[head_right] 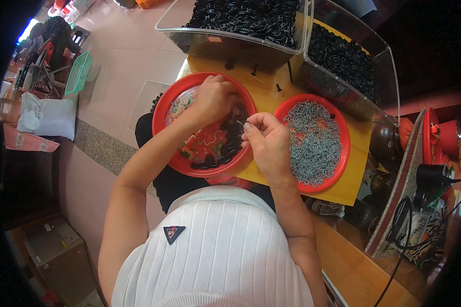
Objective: The person repeatedly takes plastic stopper pieces and small springs from trays and assembles them together by hand.
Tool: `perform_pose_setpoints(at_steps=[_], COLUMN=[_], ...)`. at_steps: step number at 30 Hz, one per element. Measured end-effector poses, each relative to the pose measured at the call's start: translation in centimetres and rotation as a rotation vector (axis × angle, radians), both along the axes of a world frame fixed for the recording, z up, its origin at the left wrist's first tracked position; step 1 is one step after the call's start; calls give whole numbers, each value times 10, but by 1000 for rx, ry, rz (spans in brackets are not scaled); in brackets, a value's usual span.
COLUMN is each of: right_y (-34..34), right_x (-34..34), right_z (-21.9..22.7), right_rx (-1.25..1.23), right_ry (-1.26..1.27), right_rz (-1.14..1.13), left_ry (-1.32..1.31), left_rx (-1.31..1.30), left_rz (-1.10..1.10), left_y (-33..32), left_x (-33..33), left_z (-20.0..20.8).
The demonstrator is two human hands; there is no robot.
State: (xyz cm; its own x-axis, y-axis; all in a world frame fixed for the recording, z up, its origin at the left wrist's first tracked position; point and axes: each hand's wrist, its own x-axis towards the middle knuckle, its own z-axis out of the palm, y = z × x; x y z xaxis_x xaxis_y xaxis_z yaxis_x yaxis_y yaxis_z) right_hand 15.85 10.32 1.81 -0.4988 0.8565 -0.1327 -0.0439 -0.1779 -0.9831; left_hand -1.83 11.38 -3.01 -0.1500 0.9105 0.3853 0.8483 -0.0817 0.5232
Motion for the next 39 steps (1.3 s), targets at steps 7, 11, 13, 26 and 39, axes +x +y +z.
perform_pose_setpoints(at_steps=[7, 11, 13, 26, 39], right_y=[2, 4, 3, -9, -17], right_x=[2, 1, 0, -24, -34], right_z=[-1, -4, -1, -1, -5], right_rx=[-31, -77, -109, -307, -391], right_ry=[20, 84, 107, 278, 307], right_rz=[36, 63, 76, 243, 262], left_ry=[114, 56, -176, -1389, -1093], left_rx=[-138, -82, -110, 76, 155], left_rz=[-21, -101, -99, -169, -92], left_y=[2, -13, -27, -96, -114], left_x=[8, 5, 3, 12, 9], left_z=[-4, 2, 14, 28, 30])
